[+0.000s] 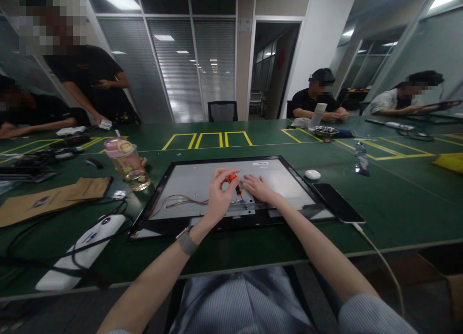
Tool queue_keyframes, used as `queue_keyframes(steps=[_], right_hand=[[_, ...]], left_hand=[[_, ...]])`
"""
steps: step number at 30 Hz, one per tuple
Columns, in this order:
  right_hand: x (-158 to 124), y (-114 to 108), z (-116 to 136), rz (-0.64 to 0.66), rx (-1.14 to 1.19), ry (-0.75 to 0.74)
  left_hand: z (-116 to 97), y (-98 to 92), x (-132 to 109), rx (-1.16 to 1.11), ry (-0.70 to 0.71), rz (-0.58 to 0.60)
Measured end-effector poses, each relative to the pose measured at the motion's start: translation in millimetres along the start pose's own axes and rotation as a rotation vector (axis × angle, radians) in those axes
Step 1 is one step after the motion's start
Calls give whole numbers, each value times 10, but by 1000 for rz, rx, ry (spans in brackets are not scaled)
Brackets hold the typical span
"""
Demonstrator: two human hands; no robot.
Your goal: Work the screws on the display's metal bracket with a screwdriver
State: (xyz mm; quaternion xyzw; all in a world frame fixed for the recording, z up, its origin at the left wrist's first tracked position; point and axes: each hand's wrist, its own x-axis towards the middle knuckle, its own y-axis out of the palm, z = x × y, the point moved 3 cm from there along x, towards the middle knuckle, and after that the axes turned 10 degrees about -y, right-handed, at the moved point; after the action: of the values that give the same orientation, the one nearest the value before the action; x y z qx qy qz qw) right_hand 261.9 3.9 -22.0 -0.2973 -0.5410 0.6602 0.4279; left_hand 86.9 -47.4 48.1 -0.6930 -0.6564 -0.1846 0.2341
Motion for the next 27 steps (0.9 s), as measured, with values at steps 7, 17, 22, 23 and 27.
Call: queue_keyframes(steps=[7,17,22,23,27], right_hand=[[-5,-9,-3,-1,16,-4],[2,1,-8,-6,27,-1],[4,5,-7,-10,20,-5],[3,3,-3,-7,16,-6],[2,-6,3,-2,4,-4]], left_hand=[[40,20,12,-141,-51,58],[7,-13,18,-57,-45,-19],[-22,-6,25,-90,-53,91],[-26,1,25,-92,-63,114],[-37,5,25,-45,-46,55]])
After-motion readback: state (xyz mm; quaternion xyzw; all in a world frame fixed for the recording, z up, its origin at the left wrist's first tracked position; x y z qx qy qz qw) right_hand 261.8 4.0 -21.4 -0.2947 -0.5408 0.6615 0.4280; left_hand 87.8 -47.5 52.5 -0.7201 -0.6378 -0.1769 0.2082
